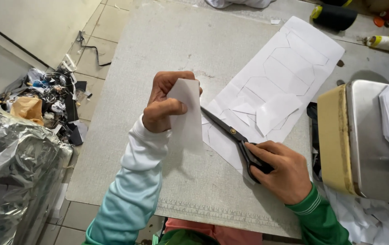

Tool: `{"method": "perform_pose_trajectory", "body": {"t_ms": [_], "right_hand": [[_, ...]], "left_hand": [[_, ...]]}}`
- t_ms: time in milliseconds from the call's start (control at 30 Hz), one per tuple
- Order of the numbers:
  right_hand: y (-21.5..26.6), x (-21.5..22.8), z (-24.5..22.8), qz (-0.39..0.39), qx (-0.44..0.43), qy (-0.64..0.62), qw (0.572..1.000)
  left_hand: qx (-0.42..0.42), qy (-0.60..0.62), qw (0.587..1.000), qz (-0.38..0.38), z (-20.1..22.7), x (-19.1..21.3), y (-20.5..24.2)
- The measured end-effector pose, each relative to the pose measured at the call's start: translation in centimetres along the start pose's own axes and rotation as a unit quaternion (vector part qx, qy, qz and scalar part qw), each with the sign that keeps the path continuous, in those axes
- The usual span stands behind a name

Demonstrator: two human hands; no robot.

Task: The person uses scissors to cut a piece of white paper along a pre-drawn outline. They carefully follow the lines to create a specific shape, then place the cut piece on top of a larger sheet of paper with similar markings.

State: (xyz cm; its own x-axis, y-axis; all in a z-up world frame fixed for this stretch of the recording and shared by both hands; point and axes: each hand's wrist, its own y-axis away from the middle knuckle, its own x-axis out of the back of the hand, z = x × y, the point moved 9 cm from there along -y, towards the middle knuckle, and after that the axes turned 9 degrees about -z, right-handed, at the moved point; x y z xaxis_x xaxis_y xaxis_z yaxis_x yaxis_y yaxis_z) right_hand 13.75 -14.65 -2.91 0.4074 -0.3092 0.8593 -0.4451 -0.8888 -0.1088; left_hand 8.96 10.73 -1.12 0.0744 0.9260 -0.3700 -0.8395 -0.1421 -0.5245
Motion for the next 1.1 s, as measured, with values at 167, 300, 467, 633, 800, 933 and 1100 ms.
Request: {"method": "perform_pose_trajectory", "body": {"t_ms": [167, 300, 467, 633, 800, 933, 1100], "right_hand": [[-0.7, 1.4, -1.4, -0.029, 0.020, -0.038, 0.999], [0.0, 3.5, 1.3, 0.090, 0.010, -0.083, 0.992], [-0.1, 2.6, 4.4, 0.182, -0.008, 0.142, 0.973], [0.9, 1.3, 8.5, 0.193, -0.046, 0.140, 0.970], [-1.5, 3.4, 3.4, 0.136, -0.083, 0.156, 0.975], [-3.0, 1.2, 7.6, 0.078, -0.110, 0.201, 0.970], [-3.6, 2.2, 5.5, 0.146, -0.046, 0.293, 0.944]], "left_hand": [[-0.019, -0.016, 0.999, 0.041, -1.1, 1.3, -0.1], [0.008, -0.048, 0.997, 0.056, -1.8, 1.1, -0.3], [0.033, -0.049, 0.996, 0.065, -2.2, -1.7, -0.8], [0.063, 0.017, 0.998, 0.018, -3.6, -4.3, -0.7], [0.101, 0.023, 0.995, -0.002, -5.7, -3.8, -0.7], [0.123, 0.012, 0.992, 0.029, -7.5, -2.0, -0.1], [0.149, -0.010, 0.976, 0.161, -8.9, 1.1, 0.4]]}}
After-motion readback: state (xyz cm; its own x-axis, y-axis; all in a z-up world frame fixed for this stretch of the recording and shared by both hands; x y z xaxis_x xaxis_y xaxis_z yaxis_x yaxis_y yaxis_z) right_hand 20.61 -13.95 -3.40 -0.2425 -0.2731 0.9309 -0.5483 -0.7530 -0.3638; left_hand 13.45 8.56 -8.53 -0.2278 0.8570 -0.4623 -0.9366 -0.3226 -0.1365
